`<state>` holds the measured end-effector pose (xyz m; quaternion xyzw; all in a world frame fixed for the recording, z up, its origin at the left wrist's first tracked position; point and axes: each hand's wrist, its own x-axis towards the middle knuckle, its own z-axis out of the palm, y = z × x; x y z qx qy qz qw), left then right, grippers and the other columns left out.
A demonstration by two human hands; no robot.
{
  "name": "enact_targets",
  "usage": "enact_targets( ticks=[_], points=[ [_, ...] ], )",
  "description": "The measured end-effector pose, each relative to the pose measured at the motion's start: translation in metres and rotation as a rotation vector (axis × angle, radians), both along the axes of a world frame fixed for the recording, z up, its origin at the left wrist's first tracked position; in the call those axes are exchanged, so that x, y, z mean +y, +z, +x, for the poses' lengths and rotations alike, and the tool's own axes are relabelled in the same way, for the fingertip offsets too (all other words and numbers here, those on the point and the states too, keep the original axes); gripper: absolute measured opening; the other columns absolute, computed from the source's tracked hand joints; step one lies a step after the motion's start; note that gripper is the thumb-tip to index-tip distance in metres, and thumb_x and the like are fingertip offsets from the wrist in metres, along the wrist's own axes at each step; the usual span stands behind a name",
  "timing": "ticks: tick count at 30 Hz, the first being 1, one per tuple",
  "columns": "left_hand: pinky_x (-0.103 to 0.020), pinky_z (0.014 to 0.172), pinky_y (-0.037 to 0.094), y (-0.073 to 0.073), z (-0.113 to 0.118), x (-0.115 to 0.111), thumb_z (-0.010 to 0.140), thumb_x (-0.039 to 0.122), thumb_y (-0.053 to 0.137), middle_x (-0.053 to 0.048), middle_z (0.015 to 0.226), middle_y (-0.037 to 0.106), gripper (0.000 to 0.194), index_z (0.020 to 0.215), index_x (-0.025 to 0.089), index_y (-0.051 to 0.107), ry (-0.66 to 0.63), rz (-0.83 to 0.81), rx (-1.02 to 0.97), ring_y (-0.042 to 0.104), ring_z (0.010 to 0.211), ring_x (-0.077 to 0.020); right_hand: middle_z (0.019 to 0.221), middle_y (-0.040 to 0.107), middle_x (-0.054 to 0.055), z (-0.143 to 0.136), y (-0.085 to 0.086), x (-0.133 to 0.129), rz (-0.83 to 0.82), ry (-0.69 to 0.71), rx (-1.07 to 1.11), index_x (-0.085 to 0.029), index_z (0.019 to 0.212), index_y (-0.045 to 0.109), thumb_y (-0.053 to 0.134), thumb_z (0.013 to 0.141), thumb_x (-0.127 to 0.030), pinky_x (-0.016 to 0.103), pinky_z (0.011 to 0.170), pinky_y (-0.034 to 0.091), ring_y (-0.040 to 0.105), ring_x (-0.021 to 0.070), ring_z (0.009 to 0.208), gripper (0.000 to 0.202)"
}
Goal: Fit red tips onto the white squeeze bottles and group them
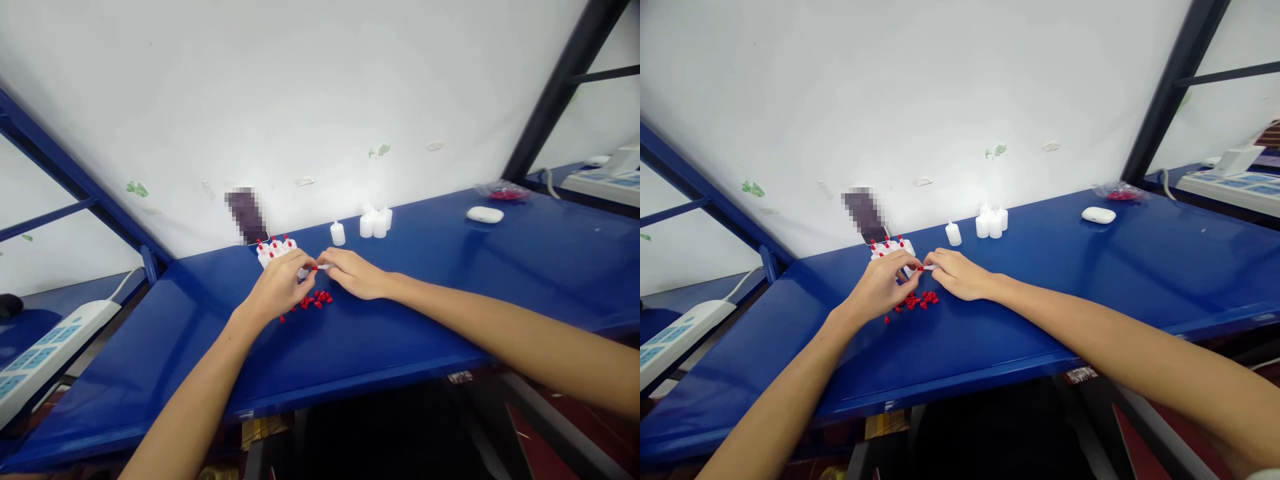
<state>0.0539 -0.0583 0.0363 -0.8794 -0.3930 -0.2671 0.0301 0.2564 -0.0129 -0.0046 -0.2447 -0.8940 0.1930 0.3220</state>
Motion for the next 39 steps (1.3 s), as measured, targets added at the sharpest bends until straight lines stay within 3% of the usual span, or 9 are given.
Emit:
enact_targets(
  ticks=[8,16,23,31,35,39],
  points=[
    [-0.024,0.067,0.052,-0.011,0.003,0.002,0.085,0.013,0.056,-0.003,0.087,0.074,0.016,0.097,0.017,0.066,0.016,0.005,-0.053,0.068,0.071,-0.0136,0.085,0.058,0.005,0.0,0.003,-0.005,0.004,0.003,0.036,-0.017,0.091,0.056,0.039,0.087,-0.014,0.031,0.076,0.039,0.053,0.0184,0.079,0.018],
    [-0.023,0.068,0.051,-0.013,0.006,0.0,0.089,0.012,0.055,-0.004,0.087,0.072,0.014,0.095,0.017,0.066,-0.126,0.066,-0.082,0.066,0.074,-0.0128,0.082,0.055,0.004,-0.001,0.005,-0.009,-0.003,-0.028,-0.04,-0.018,0.084,0.052,0.04,0.085,-0.016,0.03,0.073,0.036,0.049,0.0179,0.075,0.012],
    [-0.023,0.068,0.048,-0.019,0.007,-0.002,0.087,0.012,0.056,-0.002,0.082,0.065,0.012,0.096,0.017,0.063,-0.227,0.017,-0.127,0.059,0.073,-0.0112,0.064,0.051,-0.002,0.003,0.014,-0.016,-0.157,-0.011,-0.026,-0.017,0.075,0.055,0.048,0.092,-0.039,0.026,0.061,0.028,0.043,0.0122,0.06,0.028],
    [-0.022,0.064,0.045,-0.023,0.015,-0.007,0.086,0.011,0.057,0.001,0.075,0.06,0.013,0.096,0.018,0.061,-0.235,-0.007,-0.165,0.056,0.067,-0.0098,0.071,0.06,0.0,0.0,0.016,-0.018,-0.235,0.105,0.075,-0.016,0.075,0.059,0.048,0.083,-0.022,0.026,0.064,0.034,0.05,0.0135,0.066,0.015],
    [-0.023,0.064,0.044,-0.021,0.014,-0.003,0.09,0.014,0.054,0.0,0.077,0.06,0.009,0.095,0.018,0.06,-0.201,-0.049,-0.187,0.054,0.067,-0.0101,0.072,0.057,-0.001,0.001,0.012,-0.016,-0.246,0.099,0.115,-0.017,0.083,0.059,0.045,0.091,-0.03,0.026,0.064,0.035,0.05,0.0132,0.065,0.02],
    [-0.027,0.069,0.045,-0.016,0.001,0.007,0.095,0.027,0.054,-0.001,0.081,0.062,0.013,0.1,0.018,0.061,-0.001,0.069,-0.289,0.053,0.07,-0.0123,0.071,0.054,-0.002,0.003,0.009,-0.009,-0.308,-0.019,0.194,-0.02,0.101,0.058,0.036,0.098,-0.046,0.026,0.063,0.037,0.05,0.0137,0.064,0.034]
  ],
)
